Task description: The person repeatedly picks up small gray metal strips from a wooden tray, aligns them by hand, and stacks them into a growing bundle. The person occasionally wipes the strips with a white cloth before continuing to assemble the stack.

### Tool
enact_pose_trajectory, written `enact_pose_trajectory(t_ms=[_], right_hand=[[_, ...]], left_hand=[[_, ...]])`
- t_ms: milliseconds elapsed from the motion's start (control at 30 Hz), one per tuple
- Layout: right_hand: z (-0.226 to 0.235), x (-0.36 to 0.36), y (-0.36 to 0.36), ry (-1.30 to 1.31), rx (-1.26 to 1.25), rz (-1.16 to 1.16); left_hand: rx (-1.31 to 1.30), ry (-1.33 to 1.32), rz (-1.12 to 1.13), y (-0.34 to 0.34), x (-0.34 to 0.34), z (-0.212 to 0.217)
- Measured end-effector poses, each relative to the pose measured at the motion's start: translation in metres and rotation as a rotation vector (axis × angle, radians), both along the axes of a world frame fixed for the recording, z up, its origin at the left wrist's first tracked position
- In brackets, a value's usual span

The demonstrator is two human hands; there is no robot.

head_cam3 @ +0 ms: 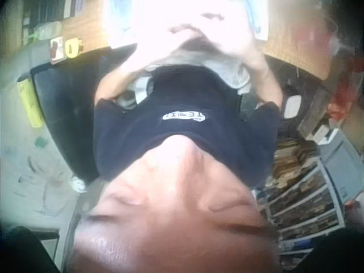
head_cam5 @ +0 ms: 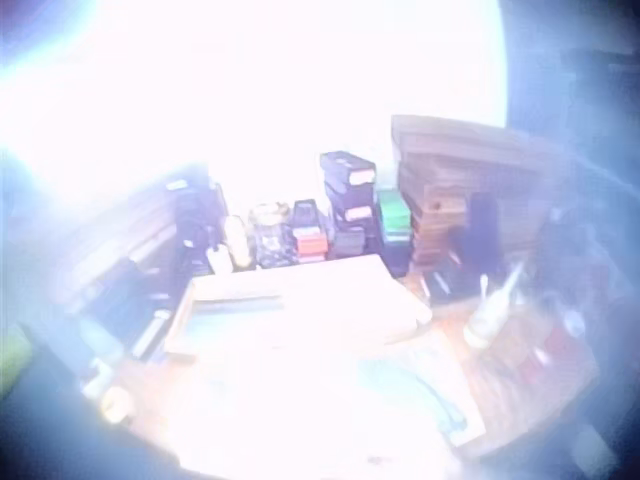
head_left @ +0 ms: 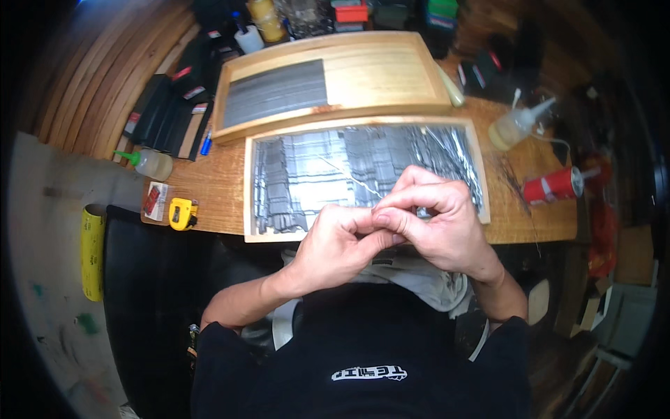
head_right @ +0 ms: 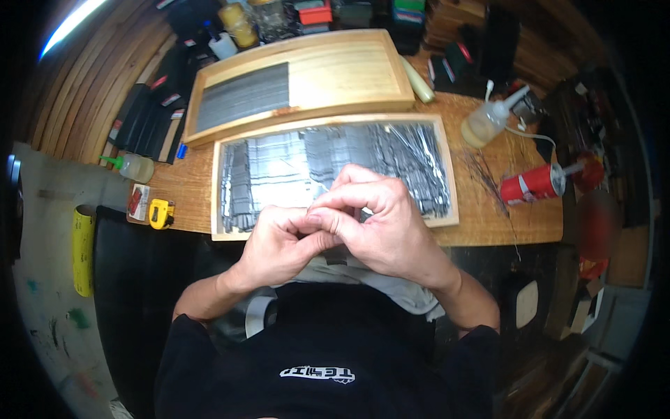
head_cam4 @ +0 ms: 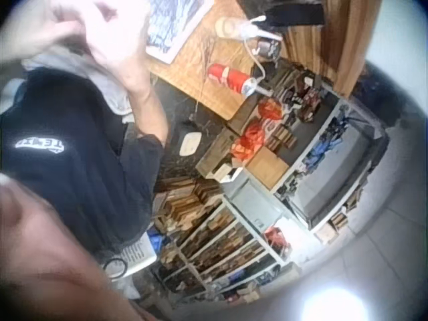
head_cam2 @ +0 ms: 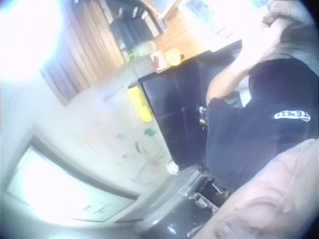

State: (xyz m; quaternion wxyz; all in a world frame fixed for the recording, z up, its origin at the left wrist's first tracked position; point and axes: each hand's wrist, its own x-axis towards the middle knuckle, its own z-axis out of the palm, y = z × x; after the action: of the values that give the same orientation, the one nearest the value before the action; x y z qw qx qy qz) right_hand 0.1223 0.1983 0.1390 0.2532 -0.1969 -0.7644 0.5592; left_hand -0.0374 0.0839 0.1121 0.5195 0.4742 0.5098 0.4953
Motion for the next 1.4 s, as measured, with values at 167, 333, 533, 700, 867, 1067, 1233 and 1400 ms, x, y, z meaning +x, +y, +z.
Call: enact_pose_trajectory(t_ms=[167, 333, 533, 700, 867, 1067, 1233, 1400], right_hand=[[0.036, -0.053, 0.04, 0.015, 0.121, 0.029], [0.039, -0.133, 0.139, -0.105, 0.361, 0.039], [0.004, -0.189, 0.248, -0.3, 0.042, -0.161], [-0.04, -0.219, 0.239, -0.38, -0.108, -0.098], [-0.051, -0.226, 0.229, -0.452, -0.099, -0.149], [-0.056, -0.205, 0.216, -0.341, 0.455, -0.352], [-0.044, -0.187, 0.202, -0.615, 0.054, -0.143], [-0.042, -0.179, 0.204, -0.616, -0.146, -0.007]], left_hand=[[0.169, -0.001, 0.116, 0.049, -0.045, 0.012], [0.082, 0.326, 0.346, 0.097, -0.105, 0.028], [0.306, 0.676, 0.491, 0.097, -0.143, -0.008], [0.626, 1.07, -0.011, 0.093, -0.139, -0.039], [0.601, 1.141, -0.069, 0.115, -0.134, -0.045], [0.538, 1.145, -0.065, 0.122, -0.132, -0.047], [0.592, 1.069, -0.005, 0.122, -0.137, -0.051], [0.565, 1.066, 0.0, 0.122, -0.136, -0.048]])
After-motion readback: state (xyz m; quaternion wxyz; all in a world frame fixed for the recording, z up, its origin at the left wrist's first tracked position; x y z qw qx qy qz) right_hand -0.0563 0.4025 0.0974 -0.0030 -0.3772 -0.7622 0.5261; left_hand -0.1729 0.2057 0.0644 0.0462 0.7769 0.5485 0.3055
